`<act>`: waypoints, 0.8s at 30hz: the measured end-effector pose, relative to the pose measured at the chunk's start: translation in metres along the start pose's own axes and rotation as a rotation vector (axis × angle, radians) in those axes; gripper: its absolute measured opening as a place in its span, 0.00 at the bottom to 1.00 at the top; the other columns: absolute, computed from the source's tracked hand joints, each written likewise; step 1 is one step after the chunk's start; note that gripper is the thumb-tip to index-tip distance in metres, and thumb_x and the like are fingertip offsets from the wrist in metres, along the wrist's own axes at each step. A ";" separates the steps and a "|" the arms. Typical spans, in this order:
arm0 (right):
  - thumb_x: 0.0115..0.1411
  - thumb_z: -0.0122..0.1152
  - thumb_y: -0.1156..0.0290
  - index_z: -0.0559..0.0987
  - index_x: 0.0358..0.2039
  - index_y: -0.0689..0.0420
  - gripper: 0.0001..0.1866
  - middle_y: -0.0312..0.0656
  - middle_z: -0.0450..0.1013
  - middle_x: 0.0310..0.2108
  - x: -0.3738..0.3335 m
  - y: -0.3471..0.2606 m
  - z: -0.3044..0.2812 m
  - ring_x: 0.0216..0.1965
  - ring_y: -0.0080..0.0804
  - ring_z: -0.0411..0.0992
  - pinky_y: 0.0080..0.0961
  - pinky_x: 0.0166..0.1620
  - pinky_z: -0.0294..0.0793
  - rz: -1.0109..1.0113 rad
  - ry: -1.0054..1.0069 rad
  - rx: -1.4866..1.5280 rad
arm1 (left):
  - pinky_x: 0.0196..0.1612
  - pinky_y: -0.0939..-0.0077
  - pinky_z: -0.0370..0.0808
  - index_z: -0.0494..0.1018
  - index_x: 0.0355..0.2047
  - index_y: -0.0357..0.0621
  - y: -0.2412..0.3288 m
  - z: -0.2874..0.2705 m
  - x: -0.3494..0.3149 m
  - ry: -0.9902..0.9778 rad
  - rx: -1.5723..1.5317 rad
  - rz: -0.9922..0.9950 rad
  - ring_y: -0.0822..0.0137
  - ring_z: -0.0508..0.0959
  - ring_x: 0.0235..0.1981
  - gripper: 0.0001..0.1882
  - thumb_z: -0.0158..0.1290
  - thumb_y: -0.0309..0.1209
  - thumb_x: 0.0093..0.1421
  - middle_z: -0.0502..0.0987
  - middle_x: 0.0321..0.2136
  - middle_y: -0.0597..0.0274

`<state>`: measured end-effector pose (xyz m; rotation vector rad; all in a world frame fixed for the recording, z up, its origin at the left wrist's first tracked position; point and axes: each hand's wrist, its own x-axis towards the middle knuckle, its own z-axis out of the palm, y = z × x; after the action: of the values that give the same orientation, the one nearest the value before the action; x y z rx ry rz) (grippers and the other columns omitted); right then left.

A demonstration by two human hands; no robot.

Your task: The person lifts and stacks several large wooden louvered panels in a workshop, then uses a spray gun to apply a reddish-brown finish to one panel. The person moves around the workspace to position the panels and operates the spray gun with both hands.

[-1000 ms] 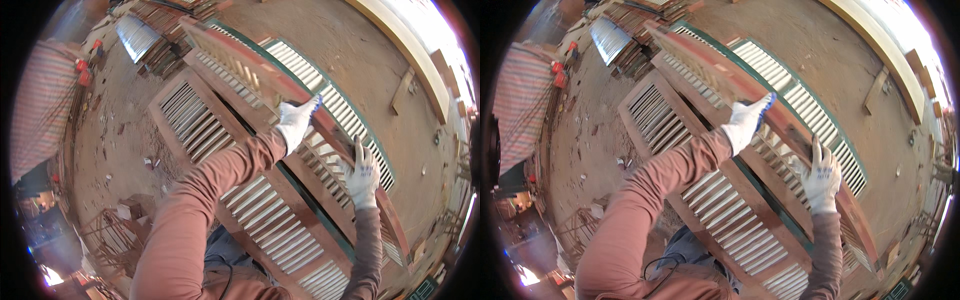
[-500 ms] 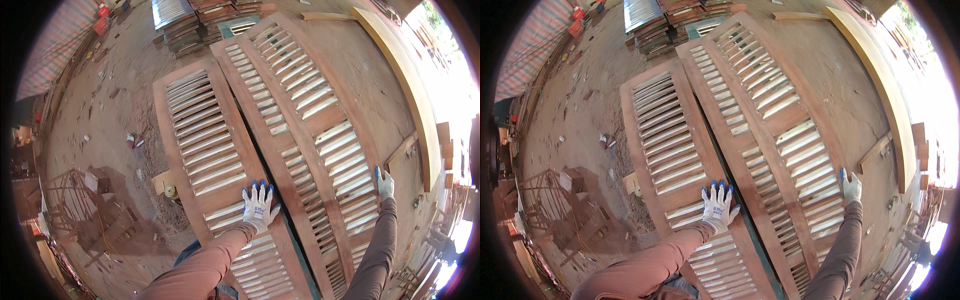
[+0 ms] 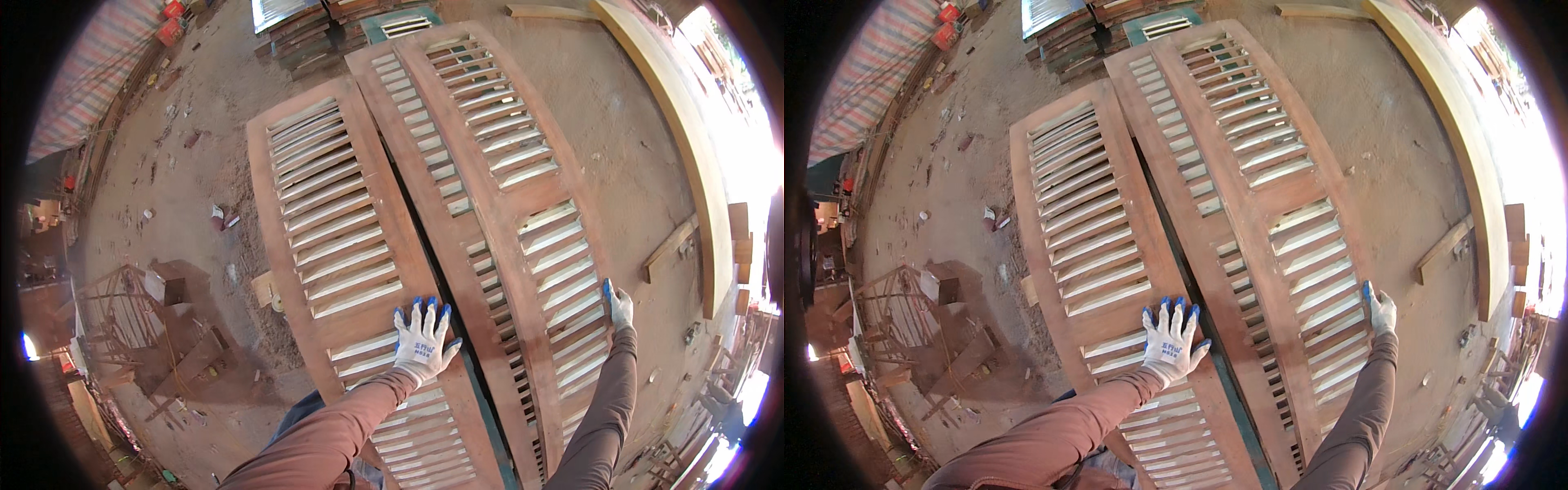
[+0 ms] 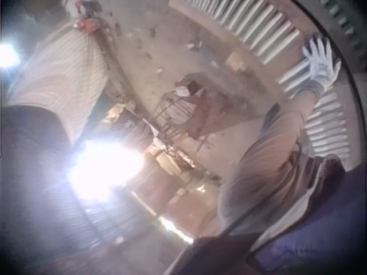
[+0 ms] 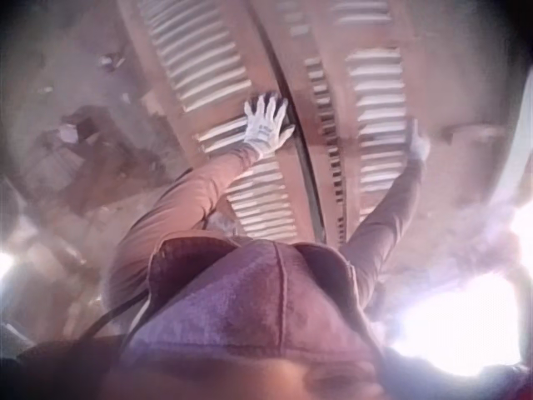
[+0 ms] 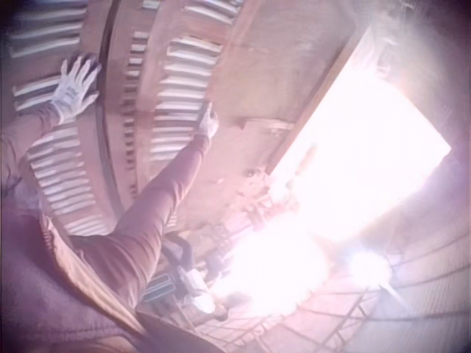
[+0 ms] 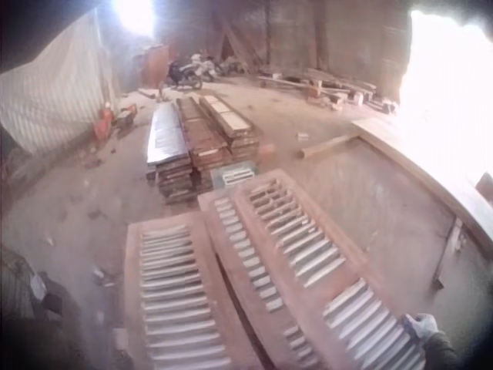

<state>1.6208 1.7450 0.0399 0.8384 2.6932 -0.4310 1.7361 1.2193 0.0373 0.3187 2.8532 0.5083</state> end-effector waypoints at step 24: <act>0.61 0.54 0.36 0.84 0.43 0.56 0.33 0.52 0.81 0.35 -0.062 -0.073 0.022 0.39 0.52 0.79 0.43 0.44 0.76 0.019 0.369 -0.078 | 0.65 0.24 0.42 0.53 0.69 0.36 0.032 -0.001 0.016 -0.036 0.052 0.031 0.33 0.54 0.69 0.46 0.51 0.56 0.61 0.53 0.68 0.36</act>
<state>1.6311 1.6490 0.0565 1.0054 3.0080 -0.1783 1.7264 1.2526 0.0467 0.3774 2.8343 0.4309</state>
